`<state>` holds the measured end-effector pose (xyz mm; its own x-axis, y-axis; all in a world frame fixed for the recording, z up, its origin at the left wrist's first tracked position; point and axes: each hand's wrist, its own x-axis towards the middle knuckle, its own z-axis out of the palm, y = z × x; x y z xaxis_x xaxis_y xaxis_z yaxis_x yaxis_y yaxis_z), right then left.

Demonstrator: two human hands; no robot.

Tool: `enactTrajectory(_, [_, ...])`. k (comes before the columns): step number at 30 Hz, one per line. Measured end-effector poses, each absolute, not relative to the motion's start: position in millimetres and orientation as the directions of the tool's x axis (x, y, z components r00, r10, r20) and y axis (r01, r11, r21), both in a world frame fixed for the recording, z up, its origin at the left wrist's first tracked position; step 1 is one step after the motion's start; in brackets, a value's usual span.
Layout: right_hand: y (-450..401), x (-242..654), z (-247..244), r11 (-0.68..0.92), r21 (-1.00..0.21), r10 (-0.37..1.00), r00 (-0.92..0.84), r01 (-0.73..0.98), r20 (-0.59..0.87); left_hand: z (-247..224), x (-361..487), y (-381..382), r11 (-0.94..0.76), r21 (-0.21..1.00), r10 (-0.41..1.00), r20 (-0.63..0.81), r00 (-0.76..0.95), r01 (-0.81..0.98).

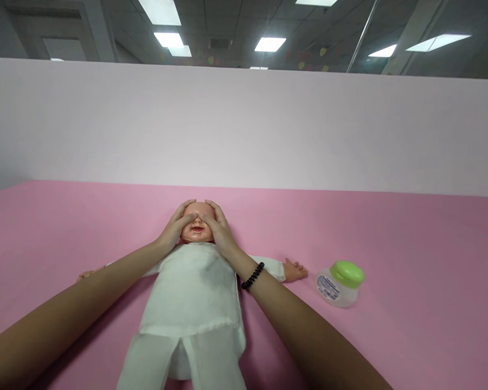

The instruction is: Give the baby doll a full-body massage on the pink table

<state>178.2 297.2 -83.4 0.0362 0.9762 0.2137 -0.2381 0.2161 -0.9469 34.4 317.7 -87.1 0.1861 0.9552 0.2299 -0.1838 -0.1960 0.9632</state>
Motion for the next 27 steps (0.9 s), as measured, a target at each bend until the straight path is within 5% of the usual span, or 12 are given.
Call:
enactTrajectory(11, [300, 181, -89, 0.196, -0.925, 0.978, -0.004, -0.325, 0.208, -96, 36, 325, -0.289, 0.955, 0.943, 0.297, 0.153, -0.070])
enactTrajectory(16, [281, 189, -82, 0.110, -0.906, 0.967, -0.165, -0.410, 0.193, -94, 21, 313, -0.479, 0.876, 0.832, 0.431, 0.349, 0.062])
enactTrajectory(27, [273, 209, -75, -0.034, -0.930, 0.895, -0.426, -0.367, 0.135, -88, 0, 312, -0.491, 0.845, 0.775, 0.310, 0.551, 0.214])
